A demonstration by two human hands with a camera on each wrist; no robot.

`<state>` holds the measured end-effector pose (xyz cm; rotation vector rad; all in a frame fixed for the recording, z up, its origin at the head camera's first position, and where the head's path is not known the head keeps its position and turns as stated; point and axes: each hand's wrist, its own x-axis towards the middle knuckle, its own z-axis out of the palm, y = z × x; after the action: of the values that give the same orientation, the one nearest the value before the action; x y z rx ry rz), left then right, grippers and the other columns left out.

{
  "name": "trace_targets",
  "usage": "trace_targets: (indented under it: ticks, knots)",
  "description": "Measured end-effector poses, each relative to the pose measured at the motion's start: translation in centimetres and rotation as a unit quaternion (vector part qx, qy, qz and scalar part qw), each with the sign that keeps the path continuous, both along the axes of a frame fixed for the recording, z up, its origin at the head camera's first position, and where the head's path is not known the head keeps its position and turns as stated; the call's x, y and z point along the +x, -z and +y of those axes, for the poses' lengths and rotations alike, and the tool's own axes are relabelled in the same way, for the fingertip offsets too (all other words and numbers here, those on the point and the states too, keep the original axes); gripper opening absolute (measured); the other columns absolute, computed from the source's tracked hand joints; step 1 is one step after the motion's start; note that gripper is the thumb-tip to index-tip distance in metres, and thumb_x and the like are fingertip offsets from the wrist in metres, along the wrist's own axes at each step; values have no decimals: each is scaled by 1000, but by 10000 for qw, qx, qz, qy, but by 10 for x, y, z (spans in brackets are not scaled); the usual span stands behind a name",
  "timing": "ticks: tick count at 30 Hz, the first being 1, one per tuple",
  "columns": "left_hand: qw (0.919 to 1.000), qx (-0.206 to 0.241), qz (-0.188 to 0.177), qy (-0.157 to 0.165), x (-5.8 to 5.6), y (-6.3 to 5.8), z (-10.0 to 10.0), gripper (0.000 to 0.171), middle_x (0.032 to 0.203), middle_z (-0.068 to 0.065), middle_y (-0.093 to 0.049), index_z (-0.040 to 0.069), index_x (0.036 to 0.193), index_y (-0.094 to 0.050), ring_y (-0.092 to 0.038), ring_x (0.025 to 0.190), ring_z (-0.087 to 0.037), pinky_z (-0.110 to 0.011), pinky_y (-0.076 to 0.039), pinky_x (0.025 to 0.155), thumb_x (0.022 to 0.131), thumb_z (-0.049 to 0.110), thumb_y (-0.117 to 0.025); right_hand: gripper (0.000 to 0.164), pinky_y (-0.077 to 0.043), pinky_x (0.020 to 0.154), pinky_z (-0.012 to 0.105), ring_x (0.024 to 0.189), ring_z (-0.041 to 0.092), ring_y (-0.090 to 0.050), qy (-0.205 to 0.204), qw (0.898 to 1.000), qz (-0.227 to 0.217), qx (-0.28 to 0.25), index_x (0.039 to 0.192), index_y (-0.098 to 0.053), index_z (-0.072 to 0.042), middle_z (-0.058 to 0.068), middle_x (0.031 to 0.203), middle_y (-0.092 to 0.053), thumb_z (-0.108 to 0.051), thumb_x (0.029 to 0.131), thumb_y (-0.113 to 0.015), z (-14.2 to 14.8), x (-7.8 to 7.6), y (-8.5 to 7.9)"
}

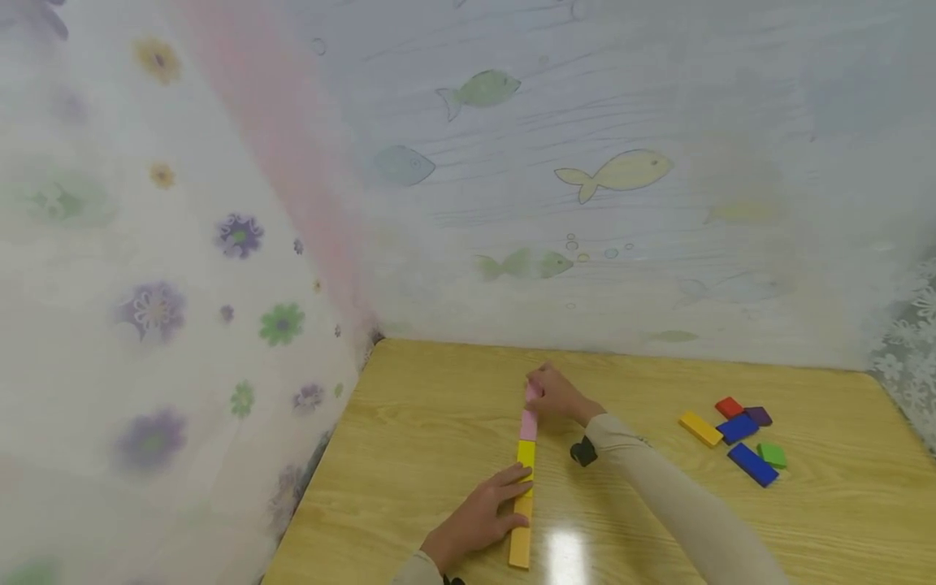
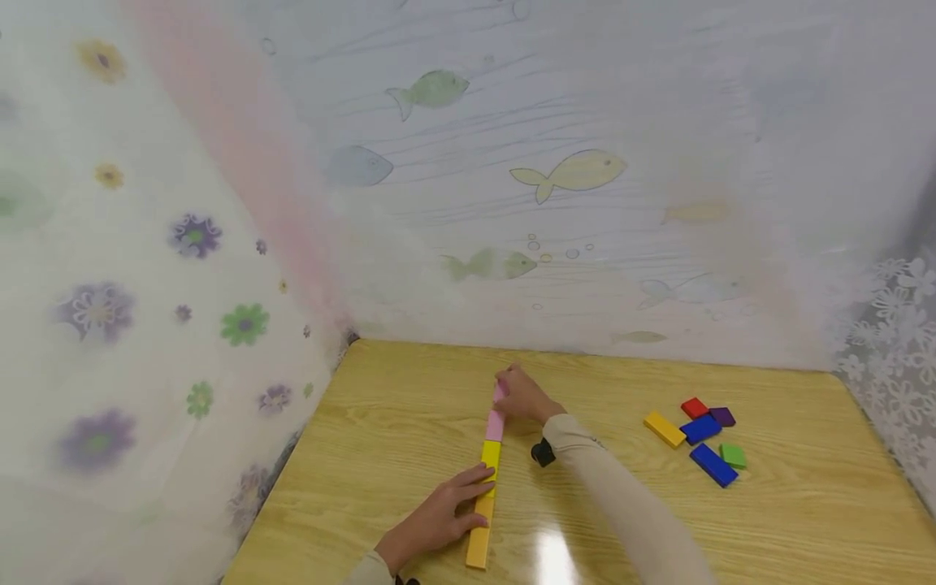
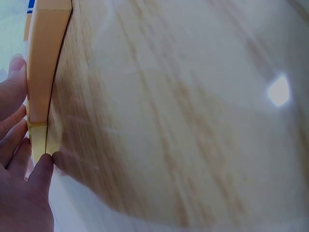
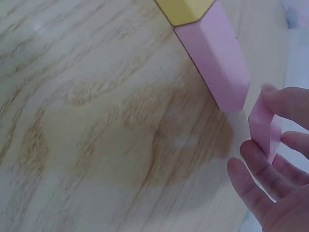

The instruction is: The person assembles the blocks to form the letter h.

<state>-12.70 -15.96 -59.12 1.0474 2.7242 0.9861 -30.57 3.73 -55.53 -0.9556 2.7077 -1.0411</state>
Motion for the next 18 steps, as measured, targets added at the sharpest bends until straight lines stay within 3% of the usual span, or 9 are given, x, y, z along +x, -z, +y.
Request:
trace_targets:
  ticks: [12,18]
  knots:
    - [9997,-109,-200,-57,0,-3,1,54,148,-5,-37,5,135,-52,-32,137,-22,-36,-33,109,90,32,-63,40,-50,84,46,97,33,-53,-37,9998,-49,179,115,-61,12,25,109,-55,-4,79,-70,-7,-2,3]
    - [9996,-153,-205,-79,1,-5,0,53,148,-4,-37,5,135,-52,-32,137,-20,-36,-33,109,90,31,-63,36,-49,75,38,89,27,-52,-125,9997,-18,217,110,-65,10,20,101,-56,-5,78,-71,-9,-4,5]
